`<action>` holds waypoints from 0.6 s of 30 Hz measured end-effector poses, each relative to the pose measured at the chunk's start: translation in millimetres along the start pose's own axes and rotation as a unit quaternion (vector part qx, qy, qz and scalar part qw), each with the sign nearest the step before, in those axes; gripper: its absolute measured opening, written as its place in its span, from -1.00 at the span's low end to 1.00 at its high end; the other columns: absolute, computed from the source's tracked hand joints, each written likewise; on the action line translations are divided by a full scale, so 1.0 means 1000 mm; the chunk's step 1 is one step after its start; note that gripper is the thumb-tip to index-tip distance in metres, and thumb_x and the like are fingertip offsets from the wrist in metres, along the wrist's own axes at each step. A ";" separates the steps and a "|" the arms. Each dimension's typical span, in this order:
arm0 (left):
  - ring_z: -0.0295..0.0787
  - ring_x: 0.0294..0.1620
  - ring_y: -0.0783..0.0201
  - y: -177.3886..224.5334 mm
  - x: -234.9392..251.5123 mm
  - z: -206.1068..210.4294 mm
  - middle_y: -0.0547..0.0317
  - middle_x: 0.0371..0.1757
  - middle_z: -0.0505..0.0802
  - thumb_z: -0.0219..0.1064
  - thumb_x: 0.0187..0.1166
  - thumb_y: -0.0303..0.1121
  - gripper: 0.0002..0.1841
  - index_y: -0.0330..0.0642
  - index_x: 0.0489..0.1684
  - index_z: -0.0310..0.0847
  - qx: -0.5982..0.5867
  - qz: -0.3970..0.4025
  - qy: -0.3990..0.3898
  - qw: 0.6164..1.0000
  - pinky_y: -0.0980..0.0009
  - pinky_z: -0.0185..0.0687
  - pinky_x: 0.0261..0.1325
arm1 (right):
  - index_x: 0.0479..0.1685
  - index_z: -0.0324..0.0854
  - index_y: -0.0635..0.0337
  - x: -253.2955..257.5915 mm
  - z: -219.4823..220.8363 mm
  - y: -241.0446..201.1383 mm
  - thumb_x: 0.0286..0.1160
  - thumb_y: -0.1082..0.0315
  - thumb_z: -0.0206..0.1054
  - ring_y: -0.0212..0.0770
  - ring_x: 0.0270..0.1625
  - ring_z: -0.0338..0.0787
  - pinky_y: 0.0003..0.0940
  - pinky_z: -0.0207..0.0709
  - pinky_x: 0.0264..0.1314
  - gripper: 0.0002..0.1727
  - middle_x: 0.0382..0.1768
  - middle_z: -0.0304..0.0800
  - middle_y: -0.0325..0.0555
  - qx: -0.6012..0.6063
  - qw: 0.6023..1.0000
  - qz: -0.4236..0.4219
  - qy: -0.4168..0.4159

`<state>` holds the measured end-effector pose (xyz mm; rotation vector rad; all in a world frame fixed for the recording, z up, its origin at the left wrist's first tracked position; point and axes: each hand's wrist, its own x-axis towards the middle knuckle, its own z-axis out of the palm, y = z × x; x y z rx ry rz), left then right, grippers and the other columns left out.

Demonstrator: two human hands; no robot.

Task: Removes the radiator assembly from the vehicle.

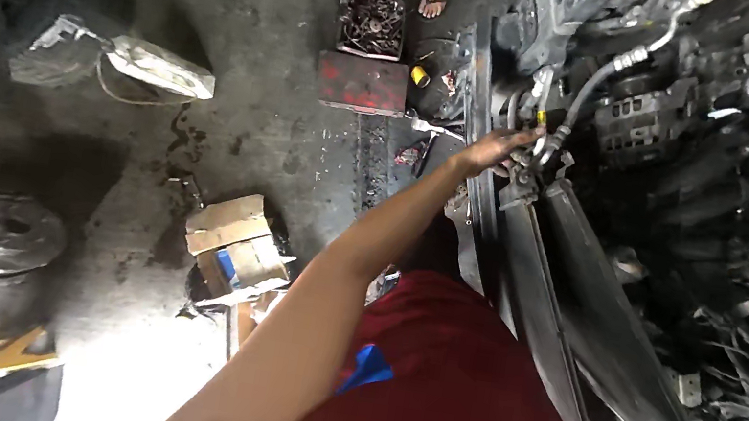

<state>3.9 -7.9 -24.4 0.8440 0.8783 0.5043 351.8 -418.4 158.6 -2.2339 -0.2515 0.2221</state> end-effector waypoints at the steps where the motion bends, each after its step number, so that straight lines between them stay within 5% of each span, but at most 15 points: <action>1: 0.75 0.16 0.08 0.000 0.000 0.000 -0.13 0.33 0.74 -0.09 0.87 0.10 -0.39 -0.22 0.57 0.46 0.005 -0.001 -0.001 1.000 0.04 0.70 0.17 | 0.26 0.49 0.34 0.015 -0.008 0.020 0.90 0.15 -0.11 -0.36 -0.28 0.77 -0.29 0.73 -0.11 -0.57 -0.26 0.73 -0.15 0.055 0.998 -0.005 -0.022; 3: 0.75 0.16 0.11 0.001 -0.003 -0.001 -0.11 0.36 0.72 -0.09 0.87 0.08 -0.40 -0.22 0.58 0.44 0.023 -0.006 0.001 1.000 0.09 0.71 0.17 | 0.01 0.55 0.22 0.032 -0.019 0.046 0.86 0.01 -0.04 -0.41 -0.45 0.71 -0.34 0.70 -0.33 -0.55 -0.44 0.69 -0.28 0.067 0.996 0.004 -0.055; 5: 0.78 0.11 0.19 0.004 -0.007 -0.003 -0.05 0.30 0.76 -0.09 0.88 0.05 -0.42 -0.23 0.58 0.43 0.039 -0.010 0.004 0.999 0.18 0.73 0.13 | -0.15 0.56 0.08 0.016 -0.010 0.023 0.89 0.05 -0.10 -0.55 -0.57 0.64 -0.53 0.63 -0.46 -0.59 -0.56 0.65 -0.45 0.055 0.997 0.042 -0.044; 8: 0.86 0.02 0.21 0.011 -0.018 -0.009 -0.01 0.20 0.84 -0.07 0.87 -0.06 -0.47 -0.28 0.54 0.45 0.043 0.022 0.048 0.998 0.22 0.80 0.08 | -0.42 0.53 -0.03 0.000 0.004 -0.003 0.92 0.09 -0.21 -0.55 -0.68 0.61 -0.57 0.58 -0.59 -0.49 -0.70 0.63 -0.48 0.105 0.990 0.088 -0.026; 14: 0.91 -0.19 0.20 0.024 -0.048 -0.012 0.06 -0.11 0.91 0.00 0.86 -0.19 -0.61 -0.32 0.29 0.55 -0.015 0.083 0.284 0.955 0.24 0.85 -0.07 | -0.22 0.57 -0.01 -0.006 0.005 0.006 0.86 0.21 -0.04 -0.57 -0.55 0.68 -0.59 0.64 -0.44 -0.70 -0.57 0.69 -0.52 0.154 0.985 0.081 -0.004; 18: 0.88 -0.26 0.28 0.031 -0.060 -0.001 0.12 -0.17 0.89 0.09 0.83 -0.30 -0.71 -0.32 0.23 0.56 0.049 0.099 0.320 0.941 0.31 0.83 -0.13 | -0.05 0.54 0.01 -0.007 0.005 0.017 0.81 0.26 0.07 -0.62 -0.42 0.71 -0.63 0.67 -0.27 -0.85 -0.45 0.69 -0.57 0.152 0.984 0.090 0.038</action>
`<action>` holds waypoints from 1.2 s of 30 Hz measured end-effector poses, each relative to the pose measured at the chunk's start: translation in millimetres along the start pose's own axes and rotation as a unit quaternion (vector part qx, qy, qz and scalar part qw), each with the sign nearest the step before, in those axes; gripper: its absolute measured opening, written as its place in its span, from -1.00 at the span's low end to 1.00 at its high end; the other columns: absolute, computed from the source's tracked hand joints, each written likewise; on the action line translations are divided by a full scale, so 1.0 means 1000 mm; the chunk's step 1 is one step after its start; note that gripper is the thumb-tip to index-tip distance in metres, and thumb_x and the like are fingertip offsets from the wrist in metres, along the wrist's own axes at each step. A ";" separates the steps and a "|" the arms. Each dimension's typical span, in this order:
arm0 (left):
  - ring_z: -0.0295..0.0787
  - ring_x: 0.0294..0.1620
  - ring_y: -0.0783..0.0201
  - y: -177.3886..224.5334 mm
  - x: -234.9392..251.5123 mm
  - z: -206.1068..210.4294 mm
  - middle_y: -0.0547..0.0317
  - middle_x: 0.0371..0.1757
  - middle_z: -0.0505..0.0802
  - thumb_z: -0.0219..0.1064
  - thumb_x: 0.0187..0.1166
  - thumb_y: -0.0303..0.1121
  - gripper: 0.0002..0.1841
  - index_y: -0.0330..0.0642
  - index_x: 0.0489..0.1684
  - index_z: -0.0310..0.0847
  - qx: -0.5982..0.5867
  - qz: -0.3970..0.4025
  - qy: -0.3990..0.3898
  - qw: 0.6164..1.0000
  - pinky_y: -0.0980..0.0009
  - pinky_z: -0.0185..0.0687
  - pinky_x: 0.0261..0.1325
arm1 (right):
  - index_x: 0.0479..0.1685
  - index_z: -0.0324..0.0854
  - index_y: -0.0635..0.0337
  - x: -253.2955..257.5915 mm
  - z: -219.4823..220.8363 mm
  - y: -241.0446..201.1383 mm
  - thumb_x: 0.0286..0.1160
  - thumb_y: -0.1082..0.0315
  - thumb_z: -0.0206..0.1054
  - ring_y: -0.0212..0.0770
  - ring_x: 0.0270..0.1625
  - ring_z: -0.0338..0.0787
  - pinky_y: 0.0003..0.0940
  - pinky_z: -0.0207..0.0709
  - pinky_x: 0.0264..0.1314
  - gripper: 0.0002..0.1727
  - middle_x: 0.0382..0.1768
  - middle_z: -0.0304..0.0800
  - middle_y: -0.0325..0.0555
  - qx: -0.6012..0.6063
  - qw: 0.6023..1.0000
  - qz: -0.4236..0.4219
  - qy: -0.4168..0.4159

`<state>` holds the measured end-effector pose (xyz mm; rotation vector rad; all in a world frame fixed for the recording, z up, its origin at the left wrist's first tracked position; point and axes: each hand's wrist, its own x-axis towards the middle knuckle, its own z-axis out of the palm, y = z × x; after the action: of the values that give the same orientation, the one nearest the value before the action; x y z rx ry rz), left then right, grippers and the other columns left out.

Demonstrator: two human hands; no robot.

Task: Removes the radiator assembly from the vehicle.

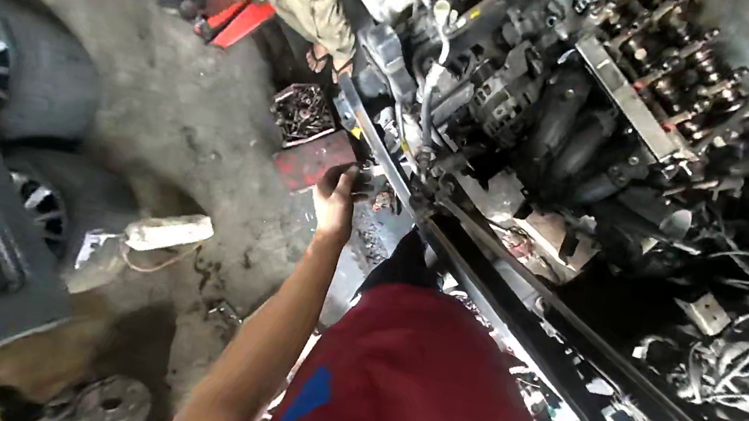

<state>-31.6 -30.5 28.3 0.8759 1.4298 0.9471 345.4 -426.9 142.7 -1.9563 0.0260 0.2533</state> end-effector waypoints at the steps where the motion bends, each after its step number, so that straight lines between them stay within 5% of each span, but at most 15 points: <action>1: 0.87 -0.25 0.31 0.005 -0.004 0.003 0.12 -0.15 0.88 0.12 0.81 -0.32 -0.72 -0.33 0.24 0.55 0.033 0.019 -0.008 0.999 0.33 0.83 -0.11 | -0.02 0.55 0.04 0.000 -0.001 0.001 0.81 0.25 0.09 -0.63 -0.40 0.71 -0.63 0.68 -0.24 -0.85 -0.42 0.70 -0.57 -0.010 1.000 0.003 0.009; 4: 0.87 -0.14 0.34 0.025 -0.016 0.014 0.05 -0.03 0.86 0.22 0.76 -0.35 -0.69 -0.39 0.29 0.57 0.160 0.136 -0.056 0.976 0.34 0.82 0.05 | -0.10 0.58 0.04 0.000 0.005 0.000 0.78 0.25 0.14 -0.60 -0.43 0.70 -0.61 0.67 -0.27 -0.85 -0.47 0.70 -0.54 0.003 0.999 0.007 0.041; 7: 0.86 -0.11 0.29 0.043 -0.029 0.037 -0.09 -0.05 0.87 0.32 0.63 -0.40 -0.70 -0.49 0.15 0.64 0.231 0.325 -0.140 0.906 0.28 0.81 0.10 | -0.05 0.55 0.05 -0.004 0.012 -0.008 0.77 0.27 0.16 -0.63 -0.40 0.70 -0.63 0.67 -0.23 -0.89 -0.44 0.69 -0.55 0.005 0.998 0.017 0.057; 10: 0.84 -0.04 0.23 0.055 -0.051 0.074 -0.01 -0.10 0.88 0.39 0.54 -0.24 -0.71 -0.33 -0.04 0.77 0.259 0.450 -0.287 0.805 0.17 0.80 0.15 | -0.08 0.57 0.01 -0.001 0.011 -0.005 0.74 0.24 0.20 -0.64 -0.41 0.70 -0.64 0.66 -0.25 -0.90 -0.47 0.68 -0.58 0.004 0.998 0.011 0.054; 13: 0.86 -0.07 0.12 0.053 -0.090 0.108 0.06 -0.22 0.89 0.40 0.51 -0.11 -0.74 -0.12 -0.28 0.82 0.315 0.528 -0.437 0.657 0.10 0.76 0.11 | -0.05 0.57 0.03 0.001 0.010 -0.002 0.75 0.25 0.18 -0.65 -0.40 0.69 -0.65 0.66 -0.22 -0.89 -0.45 0.67 -0.59 0.008 0.998 0.008 0.055; 15: 0.88 0.00 0.01 0.044 -0.108 0.122 -0.02 -0.15 0.89 0.39 0.58 -0.12 -0.74 -0.15 -0.21 0.77 0.325 0.526 -0.545 0.566 0.07 0.77 0.14 | -0.12 0.55 0.02 0.000 0.012 -0.004 0.75 0.26 0.17 -0.65 -0.46 0.63 -0.67 0.61 -0.29 -0.89 -0.49 0.62 -0.59 0.014 0.998 0.010 0.061; 17: 0.86 0.09 -0.10 0.037 -0.115 0.132 -0.15 -0.02 0.88 0.39 0.59 -0.12 -0.67 -0.23 0.00 0.76 0.352 0.486 -0.613 0.514 -0.01 0.76 0.16 | -0.17 0.55 0.00 0.000 0.013 -0.004 0.75 0.26 0.16 -0.65 -0.48 0.63 -0.65 0.62 -0.30 -0.87 -0.52 0.62 -0.60 0.020 0.998 -0.001 0.057; 20: 0.89 0.04 -0.12 0.040 -0.119 0.142 -0.17 0.00 0.89 0.35 0.60 -0.10 -0.61 -0.24 0.12 0.76 0.376 0.488 -0.613 0.495 -0.03 0.80 0.04 | -0.22 0.58 0.00 0.002 0.014 -0.005 0.75 0.30 0.13 -0.64 -0.43 0.69 -0.62 0.67 -0.22 -0.84 -0.51 0.67 -0.61 0.033 0.998 -0.018 0.052; 23: 0.91 -0.15 0.05 0.038 -0.121 0.143 0.00 -0.22 0.92 0.42 0.47 -0.14 -0.74 -0.14 -0.18 0.83 0.319 0.586 -0.503 0.549 0.15 0.82 -0.09 | -0.24 0.57 0.02 0.008 0.016 -0.005 0.74 0.32 0.15 -0.65 -0.44 0.70 -0.64 0.68 -0.21 -0.84 -0.51 0.67 -0.61 0.028 0.998 -0.020 0.060; 25: 0.88 0.00 -0.02 0.042 -0.118 0.148 -0.05 -0.06 0.91 0.53 0.33 -0.07 -0.61 -0.09 0.03 0.86 0.365 0.581 -0.471 0.554 0.03 0.77 0.05 | -0.21 0.58 0.02 0.013 0.012 0.001 0.72 0.29 0.18 -0.65 -0.40 0.71 -0.63 0.68 -0.18 -0.87 -0.48 0.68 -0.61 0.023 0.998 -0.029 0.052; 28: 0.65 0.44 -0.25 0.054 -0.105 0.165 -0.28 0.37 0.75 0.55 0.39 -0.05 -0.31 -0.10 0.55 0.57 0.550 0.447 -0.533 0.463 -0.23 0.45 0.50 | -0.20 0.59 0.01 0.013 0.010 -0.005 0.70 0.29 0.22 -0.70 -0.43 0.69 -0.68 0.66 -0.23 -0.90 -0.48 0.67 -0.65 0.010 0.999 -0.030 0.045; 30: 0.68 0.37 -0.28 0.051 -0.095 0.174 -0.29 0.25 0.79 0.43 0.57 -0.15 -0.52 -0.18 0.41 0.63 0.593 0.397 -0.564 0.416 -0.22 0.46 0.47 | -0.29 0.57 -0.06 0.011 0.012 -0.014 0.70 0.28 0.22 -0.73 -0.50 0.66 -0.72 0.62 -0.32 -0.86 -0.55 0.65 -0.70 -0.002 0.999 -0.021 0.037; 33: 0.87 -0.04 -0.20 0.037 -0.080 0.174 -0.18 -0.14 0.88 0.35 0.61 -0.30 -0.80 -0.23 -0.06 0.79 0.530 0.450 -0.571 0.436 -0.14 0.75 -0.01 | -0.10 0.61 0.00 0.016 0.001 0.000 0.70 0.10 0.26 -0.70 -0.39 0.69 -0.64 0.67 -0.20 -0.81 -0.42 0.66 -0.62 -0.044 0.999 -0.011 0.009; 36: 0.89 -0.12 -0.16 0.033 -0.073 0.172 -0.16 -0.17 0.88 0.39 0.57 -0.34 -0.83 -0.26 -0.12 0.79 0.499 0.465 -0.585 0.438 -0.12 0.78 -0.10 | 0.10 0.62 0.06 0.015 -0.020 0.008 0.73 -0.02 0.21 -0.64 -0.20 0.72 -0.53 0.69 -0.03 -0.65 -0.21 0.72 -0.46 -0.107 0.993 -0.048 0.000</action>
<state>145.0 -73.2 83.8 2.6613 -0.1086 -0.2202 362.2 -447.4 139.8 -2.1631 -0.0987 0.2006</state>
